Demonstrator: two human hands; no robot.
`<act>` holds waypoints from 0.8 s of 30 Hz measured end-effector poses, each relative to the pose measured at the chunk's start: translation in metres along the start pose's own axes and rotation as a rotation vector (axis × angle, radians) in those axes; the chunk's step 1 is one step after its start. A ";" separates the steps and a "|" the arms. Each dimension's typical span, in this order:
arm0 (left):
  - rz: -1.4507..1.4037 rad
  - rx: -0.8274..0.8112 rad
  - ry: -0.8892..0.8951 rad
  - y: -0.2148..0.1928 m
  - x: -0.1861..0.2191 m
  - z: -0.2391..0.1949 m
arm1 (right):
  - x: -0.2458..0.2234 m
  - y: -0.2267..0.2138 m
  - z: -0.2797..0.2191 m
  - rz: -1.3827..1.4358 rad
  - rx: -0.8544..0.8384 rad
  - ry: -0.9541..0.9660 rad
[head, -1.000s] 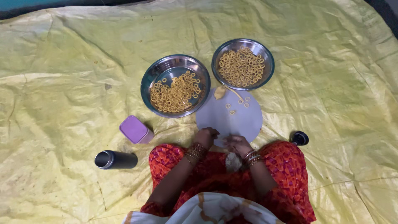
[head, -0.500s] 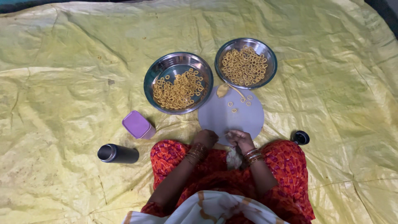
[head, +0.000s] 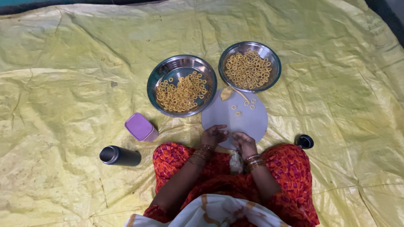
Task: The person sits on a yellow tarp and rolls small pieces of dough into thin ropes on a white board. They then fold and pinch the ropes into small rings, placing them into a metal bowl. The process is repeated continuously.
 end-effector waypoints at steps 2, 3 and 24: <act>0.042 0.013 0.059 0.010 0.009 -0.008 | 0.003 0.002 -0.003 0.109 0.023 0.062; 0.066 0.027 0.085 0.016 0.015 -0.012 | 0.006 0.001 -0.005 0.164 0.034 0.093; 1.367 0.274 0.786 0.075 0.089 -0.080 | 0.020 0.012 -0.015 0.303 -0.023 0.224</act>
Point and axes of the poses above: each hand's wrist, its own z-axis towards the middle knuckle, its own y-axis out of the palm, x = y × z, the point moved 9 cm from there along z, towards the middle knuckle, and after that the axes turned 6 degrees about -y, right-handed, at the moved point
